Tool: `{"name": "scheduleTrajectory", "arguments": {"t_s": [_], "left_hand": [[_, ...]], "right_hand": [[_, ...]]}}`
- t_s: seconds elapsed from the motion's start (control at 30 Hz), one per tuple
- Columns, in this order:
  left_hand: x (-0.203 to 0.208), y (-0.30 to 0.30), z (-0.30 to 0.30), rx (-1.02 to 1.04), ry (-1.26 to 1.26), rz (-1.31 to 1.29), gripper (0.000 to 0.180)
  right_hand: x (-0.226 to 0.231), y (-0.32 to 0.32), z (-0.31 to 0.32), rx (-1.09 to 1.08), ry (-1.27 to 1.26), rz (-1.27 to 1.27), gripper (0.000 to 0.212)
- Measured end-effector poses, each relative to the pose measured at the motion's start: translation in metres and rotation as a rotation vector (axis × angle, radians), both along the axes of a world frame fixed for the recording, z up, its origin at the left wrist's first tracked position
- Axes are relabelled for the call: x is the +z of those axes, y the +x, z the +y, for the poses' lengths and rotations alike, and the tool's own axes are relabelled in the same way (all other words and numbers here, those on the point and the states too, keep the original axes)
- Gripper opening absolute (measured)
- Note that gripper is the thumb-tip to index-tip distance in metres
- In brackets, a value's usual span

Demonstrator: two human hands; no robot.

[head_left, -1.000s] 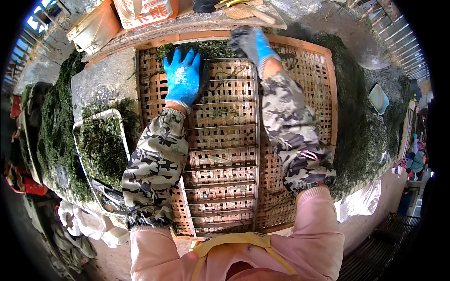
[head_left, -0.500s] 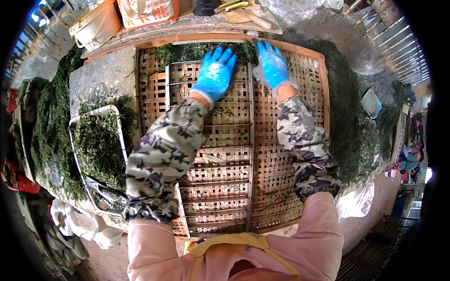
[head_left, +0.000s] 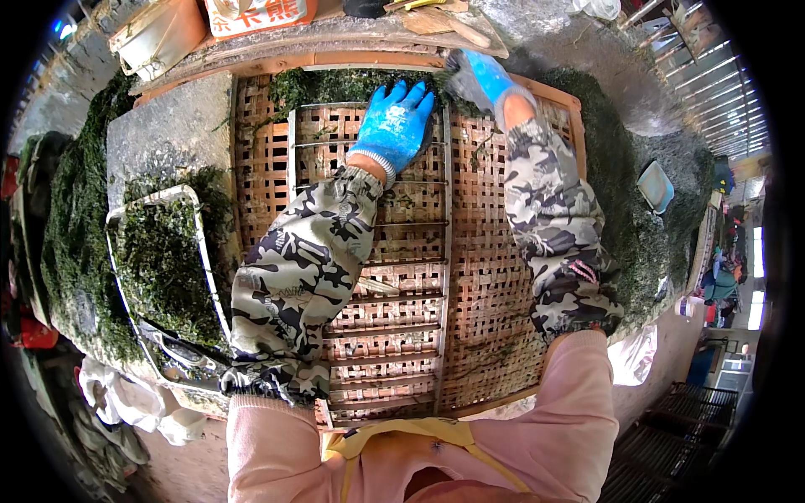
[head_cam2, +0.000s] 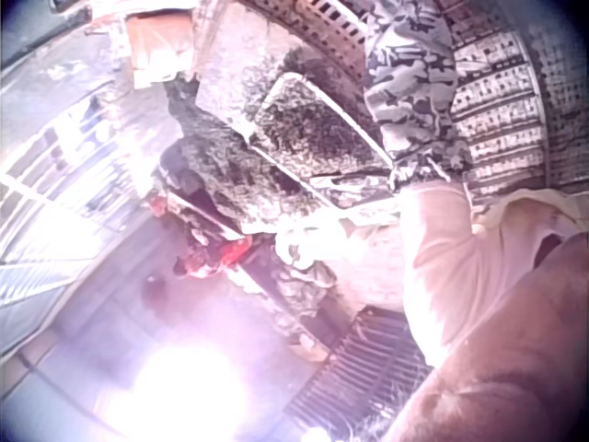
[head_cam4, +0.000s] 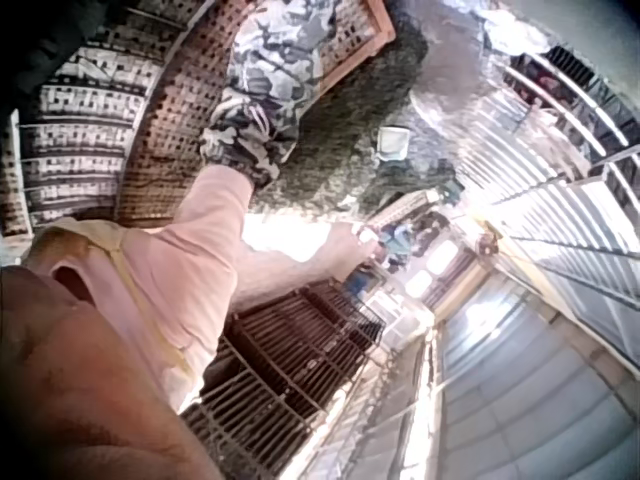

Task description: The person processes tea leaves by spreading them across a drying rack, using a handheld tray to move the leaves, and manually distributing them on the processing table.

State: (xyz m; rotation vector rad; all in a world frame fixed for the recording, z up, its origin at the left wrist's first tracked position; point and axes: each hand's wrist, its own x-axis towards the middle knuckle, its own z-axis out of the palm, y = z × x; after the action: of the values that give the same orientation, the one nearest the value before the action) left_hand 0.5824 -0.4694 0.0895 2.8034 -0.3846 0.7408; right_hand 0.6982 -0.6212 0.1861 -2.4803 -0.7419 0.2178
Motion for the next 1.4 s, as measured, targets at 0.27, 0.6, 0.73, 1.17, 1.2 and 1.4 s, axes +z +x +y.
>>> {"name": "scheduleTrajectory", "arguments": {"t_s": [0.27, 0.6, 0.73, 1.17, 1.2, 1.4], "left_hand": [[-0.001, 0.002, -0.003, 0.002, 0.015, 0.036, 0.051], [0.035, -0.022, 0.055, -0.326, -1.361, 0.180, 0.042], [0.033, -0.020, 0.135, -0.336, -2.340, 0.132, 0.057], [0.051, -0.073, 0.180, 0.239, -0.164, -0.073, 0.053], [0.047, -0.073, 0.174, 0.264, -0.055, -0.010, 0.068], [0.036, -0.044, 0.176, 0.408, 0.128, 0.079, 0.073]], "right_hand": [[0.028, -0.011, 0.032, 0.032, 0.228, -0.010, 0.022], [-0.045, -0.018, 0.037, -0.071, 0.019, -0.209, 0.030], [-0.040, -0.037, 0.046, -0.013, -0.041, -0.401, 0.032], [-0.063, -0.102, 0.144, 0.269, -0.138, -0.853, 0.049], [-0.070, -0.104, 0.147, 0.397, 0.004, -0.925, 0.051], [-0.072, -0.123, 0.143, 0.069, -0.105, -0.780, 0.049]]}}
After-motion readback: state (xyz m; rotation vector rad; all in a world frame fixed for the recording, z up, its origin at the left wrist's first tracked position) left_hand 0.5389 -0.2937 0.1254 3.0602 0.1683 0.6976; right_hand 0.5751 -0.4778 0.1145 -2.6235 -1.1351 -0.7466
